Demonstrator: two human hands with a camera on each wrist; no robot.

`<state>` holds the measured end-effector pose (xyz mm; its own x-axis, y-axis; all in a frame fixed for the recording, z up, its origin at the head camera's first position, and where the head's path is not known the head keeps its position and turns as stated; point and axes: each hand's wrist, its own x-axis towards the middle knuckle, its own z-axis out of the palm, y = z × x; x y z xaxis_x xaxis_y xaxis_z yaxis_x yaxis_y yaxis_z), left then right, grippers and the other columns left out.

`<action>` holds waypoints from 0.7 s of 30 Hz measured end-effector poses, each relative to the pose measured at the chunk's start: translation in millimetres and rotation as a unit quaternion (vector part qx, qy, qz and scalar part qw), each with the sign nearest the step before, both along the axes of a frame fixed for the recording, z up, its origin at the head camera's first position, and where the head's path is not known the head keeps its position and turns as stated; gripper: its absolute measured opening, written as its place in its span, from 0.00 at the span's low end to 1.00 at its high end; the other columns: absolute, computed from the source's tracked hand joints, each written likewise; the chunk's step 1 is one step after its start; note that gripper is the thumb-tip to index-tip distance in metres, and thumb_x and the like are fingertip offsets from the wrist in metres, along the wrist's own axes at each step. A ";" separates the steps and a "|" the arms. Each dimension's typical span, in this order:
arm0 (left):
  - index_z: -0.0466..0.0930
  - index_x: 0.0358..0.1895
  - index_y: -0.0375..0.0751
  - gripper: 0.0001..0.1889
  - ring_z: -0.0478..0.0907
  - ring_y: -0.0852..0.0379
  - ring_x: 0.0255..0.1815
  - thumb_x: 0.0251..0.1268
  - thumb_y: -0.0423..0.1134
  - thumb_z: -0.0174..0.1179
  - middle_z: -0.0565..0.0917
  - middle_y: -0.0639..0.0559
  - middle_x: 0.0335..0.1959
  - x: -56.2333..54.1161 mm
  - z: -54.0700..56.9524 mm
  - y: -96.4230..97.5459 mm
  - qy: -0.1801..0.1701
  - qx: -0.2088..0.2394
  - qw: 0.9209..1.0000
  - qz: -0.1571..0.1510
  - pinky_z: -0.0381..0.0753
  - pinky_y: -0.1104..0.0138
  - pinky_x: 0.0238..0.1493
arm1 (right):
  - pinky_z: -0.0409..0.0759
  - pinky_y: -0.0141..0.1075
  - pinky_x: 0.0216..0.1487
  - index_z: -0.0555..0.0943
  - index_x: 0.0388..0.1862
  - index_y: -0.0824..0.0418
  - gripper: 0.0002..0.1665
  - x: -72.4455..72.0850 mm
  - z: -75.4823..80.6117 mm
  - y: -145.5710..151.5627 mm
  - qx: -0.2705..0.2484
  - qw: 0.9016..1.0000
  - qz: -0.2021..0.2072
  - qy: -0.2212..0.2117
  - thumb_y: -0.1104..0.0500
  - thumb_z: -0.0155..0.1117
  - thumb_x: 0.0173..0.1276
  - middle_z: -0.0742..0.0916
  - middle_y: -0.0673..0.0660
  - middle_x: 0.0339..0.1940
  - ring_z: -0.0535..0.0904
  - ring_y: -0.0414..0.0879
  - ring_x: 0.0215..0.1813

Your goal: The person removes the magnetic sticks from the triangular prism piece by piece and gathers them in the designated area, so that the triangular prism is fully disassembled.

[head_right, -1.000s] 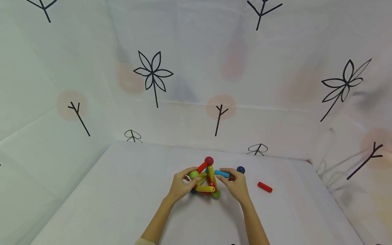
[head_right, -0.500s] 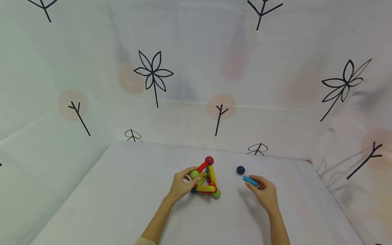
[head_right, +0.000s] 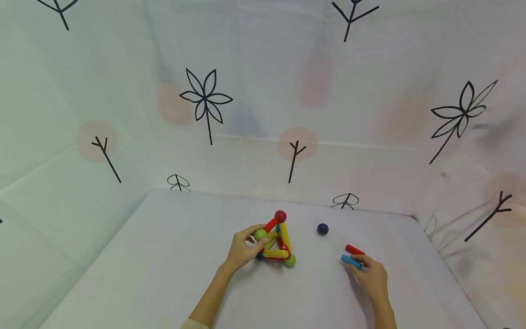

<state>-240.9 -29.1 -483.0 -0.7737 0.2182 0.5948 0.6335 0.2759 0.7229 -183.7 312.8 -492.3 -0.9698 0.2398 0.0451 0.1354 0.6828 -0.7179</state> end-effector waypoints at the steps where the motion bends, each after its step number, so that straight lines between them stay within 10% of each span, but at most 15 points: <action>1: 0.81 0.50 0.36 0.16 0.78 0.57 0.32 0.58 0.36 0.64 0.85 0.47 0.42 0.0 0.1 0.0 0.000 0.000 1.000 0.000 0.79 0.60 0.29 | 0.68 0.57 0.53 0.77 0.52 0.71 0.22 0.0 -2.1 0.0 -0.003 1.000 -0.007 -0.004 0.59 0.64 0.63 0.77 0.73 0.54 0.69 0.64 0.54; 21: 0.81 0.49 0.35 0.17 0.77 0.57 0.33 0.56 0.35 0.65 0.85 0.46 0.43 2.1 1.8 -0.1 -0.005 0.000 1.000 0.003 0.79 0.64 0.29 | 0.74 0.44 0.39 0.82 0.45 0.69 0.16 0.2 -14.3 16.5 0.069 0.996 0.014 0.046 0.62 0.67 0.59 0.79 0.70 0.42 0.74 0.59 0.42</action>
<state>-238.8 -29.3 -481.2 -0.7807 0.2149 0.5868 0.6248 0.2798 0.7289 -183.4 329.3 -506.6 -0.9661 0.1981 0.1657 0.0523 0.7785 -0.6255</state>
